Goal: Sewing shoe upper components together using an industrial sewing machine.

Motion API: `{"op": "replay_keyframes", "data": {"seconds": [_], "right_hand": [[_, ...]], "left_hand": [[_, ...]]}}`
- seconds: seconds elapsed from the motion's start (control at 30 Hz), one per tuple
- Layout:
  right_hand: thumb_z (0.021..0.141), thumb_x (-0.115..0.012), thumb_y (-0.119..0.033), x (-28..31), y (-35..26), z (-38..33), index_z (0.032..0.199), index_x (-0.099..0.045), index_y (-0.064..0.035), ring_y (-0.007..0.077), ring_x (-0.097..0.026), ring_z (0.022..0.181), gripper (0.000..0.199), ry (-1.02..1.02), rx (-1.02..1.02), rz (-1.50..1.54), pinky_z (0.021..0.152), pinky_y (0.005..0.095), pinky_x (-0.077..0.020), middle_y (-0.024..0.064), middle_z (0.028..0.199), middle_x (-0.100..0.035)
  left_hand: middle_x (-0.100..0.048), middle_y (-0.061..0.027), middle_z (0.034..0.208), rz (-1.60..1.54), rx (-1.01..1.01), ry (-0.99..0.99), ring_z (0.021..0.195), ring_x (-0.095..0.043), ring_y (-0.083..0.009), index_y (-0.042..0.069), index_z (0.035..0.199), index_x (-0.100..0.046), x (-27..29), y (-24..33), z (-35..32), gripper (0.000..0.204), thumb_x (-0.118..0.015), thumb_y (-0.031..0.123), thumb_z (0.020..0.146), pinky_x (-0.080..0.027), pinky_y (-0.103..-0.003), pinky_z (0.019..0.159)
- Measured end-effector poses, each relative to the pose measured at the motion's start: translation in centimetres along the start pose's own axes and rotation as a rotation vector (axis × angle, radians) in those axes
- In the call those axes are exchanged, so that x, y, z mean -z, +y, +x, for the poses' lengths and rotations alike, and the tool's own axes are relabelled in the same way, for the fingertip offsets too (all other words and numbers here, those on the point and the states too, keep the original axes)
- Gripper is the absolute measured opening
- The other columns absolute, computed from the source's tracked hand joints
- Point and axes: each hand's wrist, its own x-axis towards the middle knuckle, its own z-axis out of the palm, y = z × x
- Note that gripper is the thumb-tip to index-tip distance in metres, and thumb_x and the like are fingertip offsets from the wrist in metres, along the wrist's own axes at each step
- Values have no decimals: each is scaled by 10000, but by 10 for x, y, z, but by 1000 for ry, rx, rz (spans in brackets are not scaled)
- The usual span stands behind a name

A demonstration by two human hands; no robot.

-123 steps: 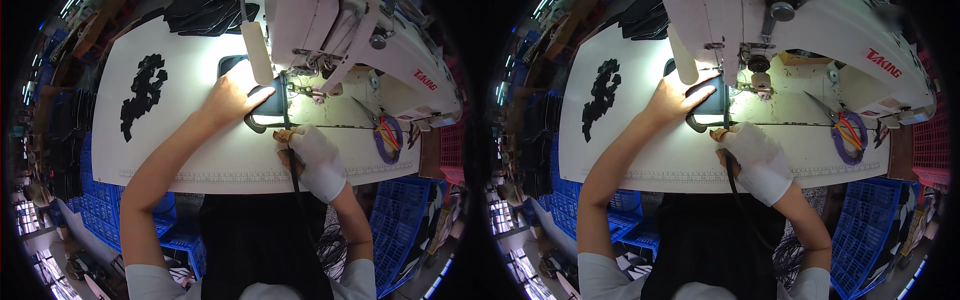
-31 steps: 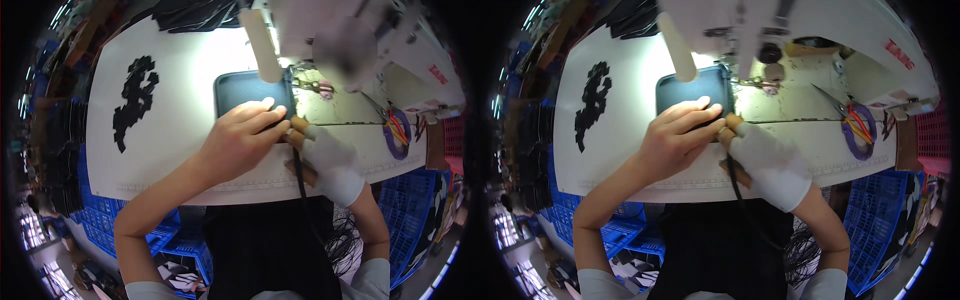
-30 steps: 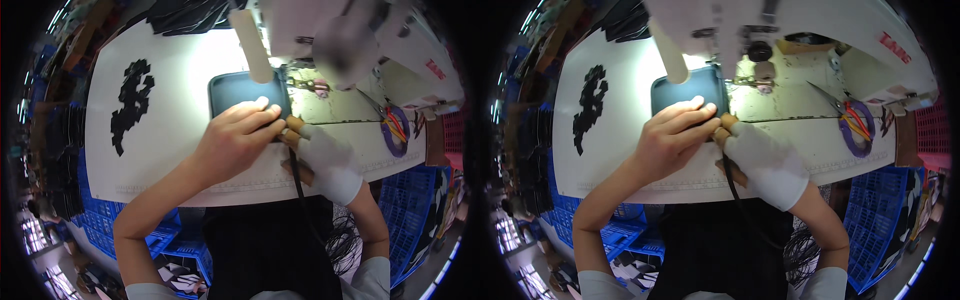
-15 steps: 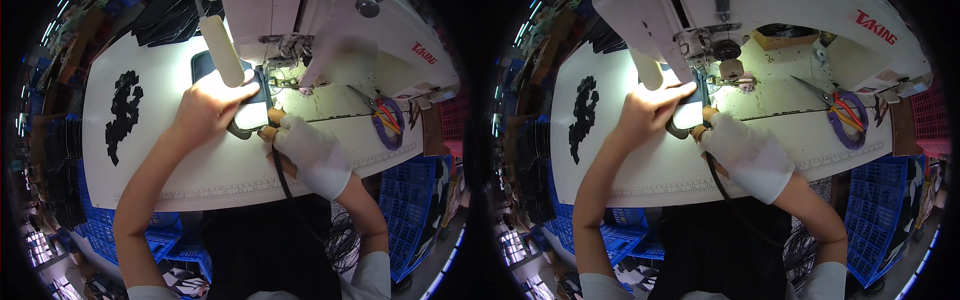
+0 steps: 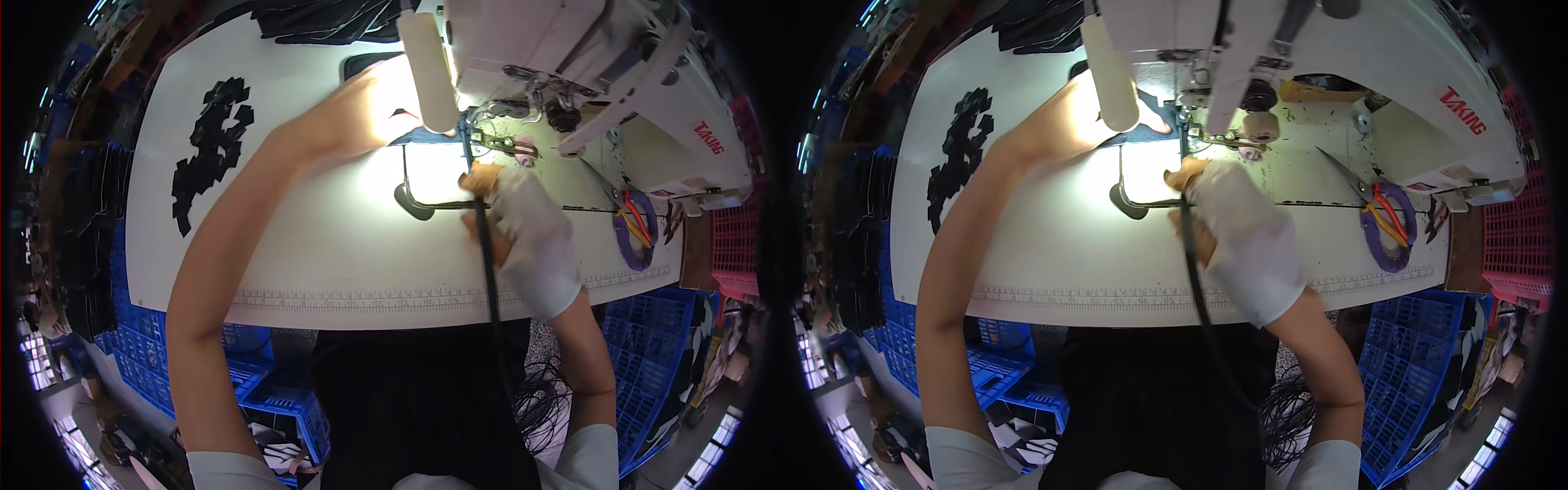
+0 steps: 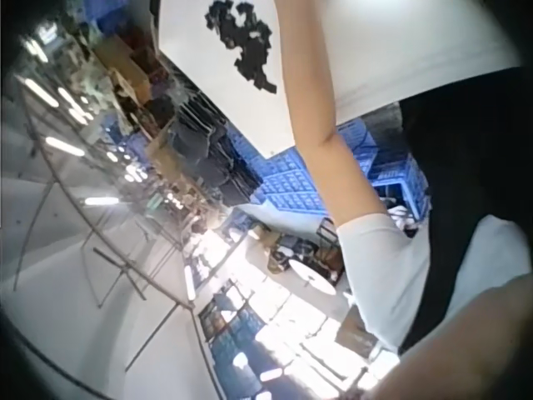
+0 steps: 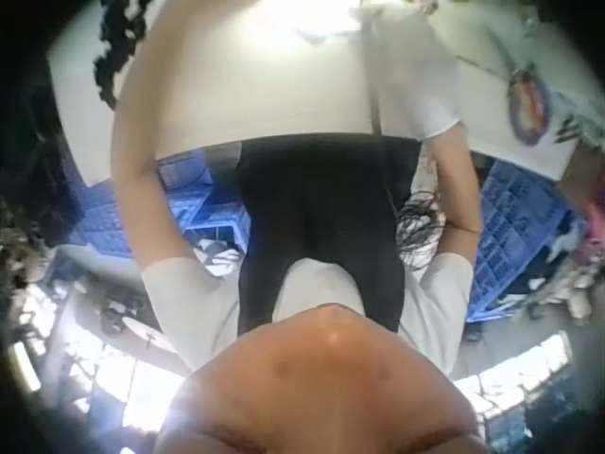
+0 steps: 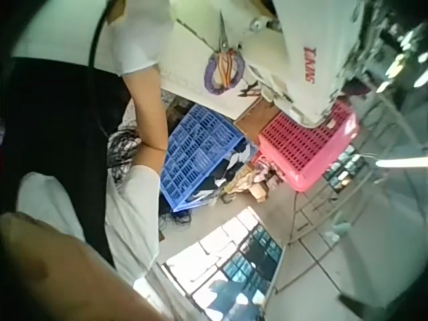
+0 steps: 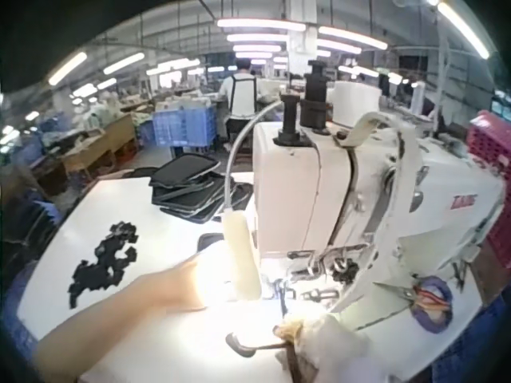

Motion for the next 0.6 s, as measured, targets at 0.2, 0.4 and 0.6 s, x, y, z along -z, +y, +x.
{"op": "replay_keyframes", "data": {"seconds": [0.2,0.4,0.6], "right_hand": [[897,-693,-93,14,7,29,1061,-685,44,116,-520,578,214,105,-301,570,548,247,-430,70,766,-641],[904,-694,-121,0,11,39,1046,-708,40,83,-496,533,215,322,-368,683,504,210,-388,55,717,-650],[905,-686,-140,1,13,33,1022,-723,41,70,-518,561,219,360,-292,405,507,197,-392,60,763,-686]], "left_hand": [[-686,-29,1128,5,96,-246,899,-608,-212,142,1017,-796,22,7,5,328,-545,35,834,-473,-319,825],[-701,-15,1138,-58,-29,-213,870,-610,-192,137,1018,-801,15,2,8,401,-514,-18,785,-466,-294,793],[-706,-18,1171,77,-116,-198,872,-611,-217,120,1005,-802,11,1,11,449,-486,-46,733,-473,-304,803]]}}
